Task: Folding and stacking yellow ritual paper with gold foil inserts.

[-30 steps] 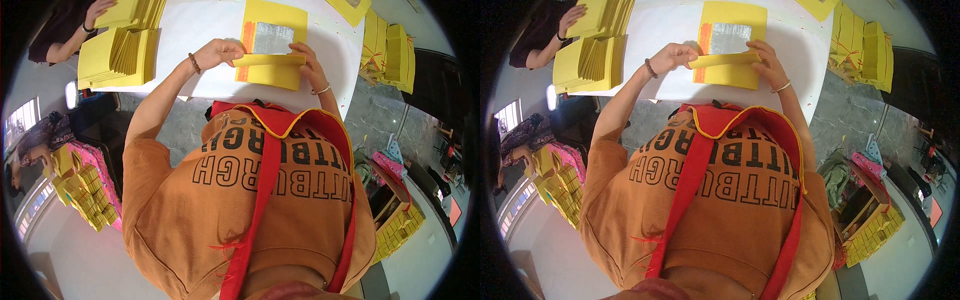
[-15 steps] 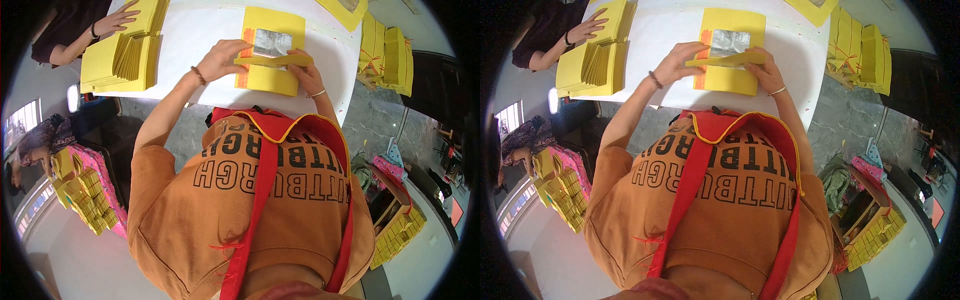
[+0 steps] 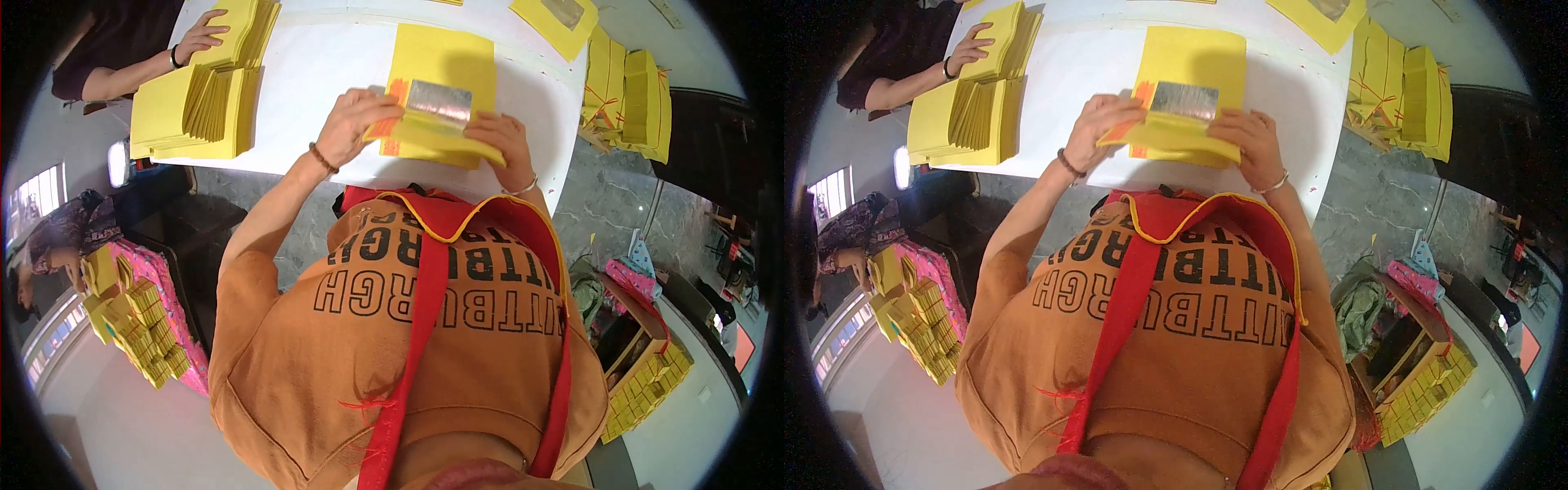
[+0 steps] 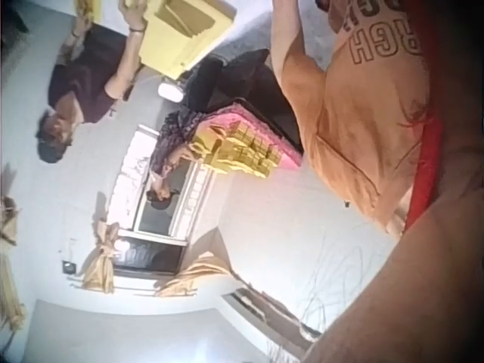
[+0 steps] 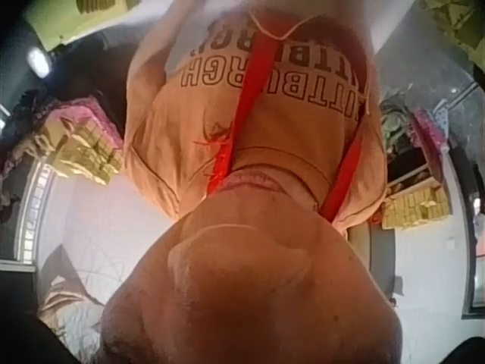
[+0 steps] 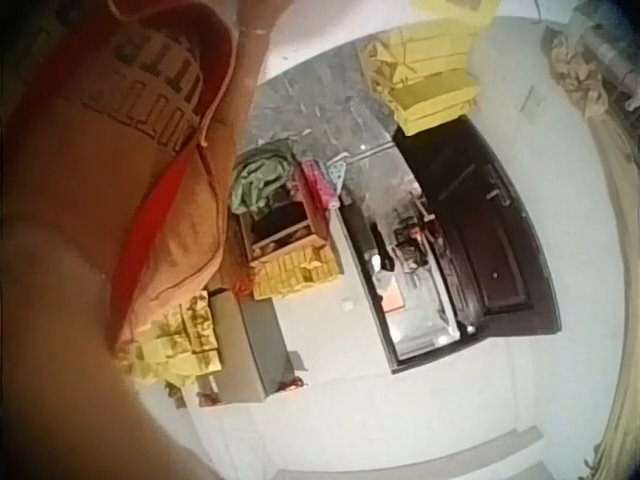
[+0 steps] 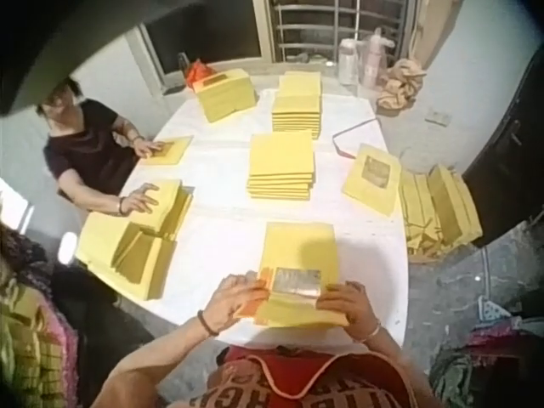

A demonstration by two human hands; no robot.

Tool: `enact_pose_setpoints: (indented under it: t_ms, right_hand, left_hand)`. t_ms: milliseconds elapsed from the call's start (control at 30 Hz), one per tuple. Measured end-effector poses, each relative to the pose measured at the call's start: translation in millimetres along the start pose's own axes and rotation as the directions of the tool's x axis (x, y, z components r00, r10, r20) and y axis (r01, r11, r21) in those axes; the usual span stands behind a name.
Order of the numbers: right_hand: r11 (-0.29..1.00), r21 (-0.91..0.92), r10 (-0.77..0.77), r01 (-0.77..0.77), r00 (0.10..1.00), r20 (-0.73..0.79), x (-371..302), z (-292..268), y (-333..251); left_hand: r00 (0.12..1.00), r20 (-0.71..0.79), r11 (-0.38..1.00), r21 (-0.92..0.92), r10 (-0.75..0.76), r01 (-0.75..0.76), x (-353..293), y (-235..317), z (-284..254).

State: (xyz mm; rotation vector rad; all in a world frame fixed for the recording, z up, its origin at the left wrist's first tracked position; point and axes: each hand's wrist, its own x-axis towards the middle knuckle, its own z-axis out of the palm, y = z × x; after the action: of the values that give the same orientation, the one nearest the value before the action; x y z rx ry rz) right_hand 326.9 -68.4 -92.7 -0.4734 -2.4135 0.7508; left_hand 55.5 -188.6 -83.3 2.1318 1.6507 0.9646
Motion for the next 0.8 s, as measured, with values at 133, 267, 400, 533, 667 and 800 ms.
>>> enact_pose_setpoints:
  t_ms: [133,267,400,533,667,800]
  right_hand:
    - [0.983,0.156,0.081,-0.093,0.993,0.086,-12,4,-17]
    - [0.963,0.159,0.207,-0.219,0.974,0.086,-13,13,-15]
    - [0.837,0.099,0.518,-0.538,0.838,0.173,4,15,-15]
    - [0.675,0.332,0.695,-0.659,0.719,0.014,16,33,-10]
    - [0.667,0.335,0.732,-0.666,0.669,-0.129,25,33,-21]
    - [0.688,0.184,0.725,-0.702,0.670,-0.157,29,34,-17]
  left_hand:
    - [0.992,0.099,0.995,-0.059,-0.073,0.079,-17,11,-3]
    - [0.957,0.147,0.966,-0.035,-0.249,0.257,-19,5,5]
    - [0.861,0.087,0.844,-0.174,-0.501,0.508,-1,15,13]
    - [0.743,0.089,0.657,-0.405,-0.663,0.635,1,4,26]
    - [0.671,0.105,0.590,-0.390,-0.734,0.707,6,-7,36]
    - [0.623,0.128,0.551,-0.355,-0.772,0.755,5,-17,47]
